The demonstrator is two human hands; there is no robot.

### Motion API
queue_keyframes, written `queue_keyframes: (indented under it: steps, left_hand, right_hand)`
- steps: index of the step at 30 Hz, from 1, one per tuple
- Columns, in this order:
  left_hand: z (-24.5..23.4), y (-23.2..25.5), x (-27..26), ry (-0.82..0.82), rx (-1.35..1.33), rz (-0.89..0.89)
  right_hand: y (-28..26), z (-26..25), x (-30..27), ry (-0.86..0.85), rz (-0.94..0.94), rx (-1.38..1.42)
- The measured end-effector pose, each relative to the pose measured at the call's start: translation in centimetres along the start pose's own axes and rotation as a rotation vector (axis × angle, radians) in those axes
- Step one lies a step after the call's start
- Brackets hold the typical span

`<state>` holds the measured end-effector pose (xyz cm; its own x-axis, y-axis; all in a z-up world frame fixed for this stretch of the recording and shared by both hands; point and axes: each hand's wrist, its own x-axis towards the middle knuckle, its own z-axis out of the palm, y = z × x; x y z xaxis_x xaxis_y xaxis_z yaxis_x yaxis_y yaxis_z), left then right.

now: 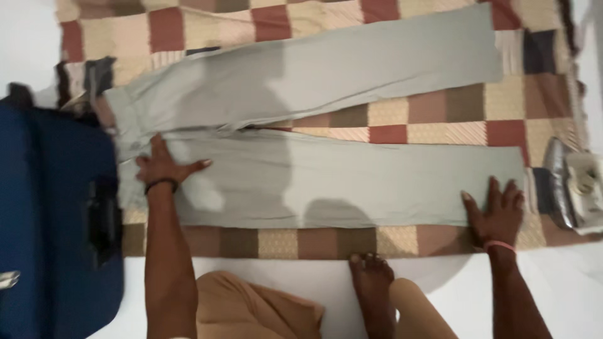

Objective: The person irons a pair of light-colored trousers laid out on a patterned mat. They use a white electric iron to smooth the fabric, moving it back and forth along the legs and waist area while holding the garment in place with their left hand.

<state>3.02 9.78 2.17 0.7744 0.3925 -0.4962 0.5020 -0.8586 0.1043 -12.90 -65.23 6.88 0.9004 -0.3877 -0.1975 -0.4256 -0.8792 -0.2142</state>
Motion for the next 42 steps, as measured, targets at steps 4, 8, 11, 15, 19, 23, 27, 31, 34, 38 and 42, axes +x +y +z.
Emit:
queue_keyframes:
  steps: [4, 8, 11, 15, 19, 23, 27, 31, 34, 38, 42]
  left_hand:
    - [-0.7, -0.1, 1.8, 0.039, -0.009, 0.123]
    - [-1.1, 2.3, -0.8, -0.033, -0.047, -0.126]
    - [2.4, 4.8, -4.0, 0.242, -0.03, -0.002]
    - [10.9, 13.0, -11.2, 0.592, 0.254, 0.574]
    - [13.4, 14.8, -16.3, 0.406, -0.098, 0.81]
    - [12.8, 5.8, -12.6, 0.443, -0.069, 0.483]
    - [9.1, -3.2, -7.6, 0.46, 0.153, 0.105]
    - [7.8, -3.4, -8.8, 0.38, -0.174, 0.053]
    - [7.3, -3.0, -9.4, 0.405, -0.158, 0.081]
    - [7.8, -2.7, -10.1, 0.499, -0.186, 0.155]
    - [8.6, -2.0, -11.1, 0.565, -0.223, 0.134]
  right_hand:
    - [-0.3, 0.0, -0.1, 0.03, -0.005, 0.043]
    - [-0.1, 1.8, 0.6, 0.157, 0.006, -0.07]
    - [-6.2, 4.1, 0.7, 0.276, -0.302, -0.152]
    - [-21.2, 7.5, -4.8, 0.09, -0.899, -0.056]
    - [-24.6, 7.0, -6.8, -0.186, -0.767, -0.068]
    - [-13.8, 4.9, -4.5, 0.066, -0.439, -0.145]
    - [-2.4, 2.4, -0.8, 0.143, -0.174, -0.098]
    - [2.3, 1.9, 0.9, 0.149, -0.083, -0.053]
    - [3.3, 0.7, 1.8, 0.238, -0.11, 0.041]
    - [5.9, -4.5, 2.4, 0.56, -0.063, -0.167]
    - [12.6, -10.1, 5.9, 0.573, 0.064, -0.346]
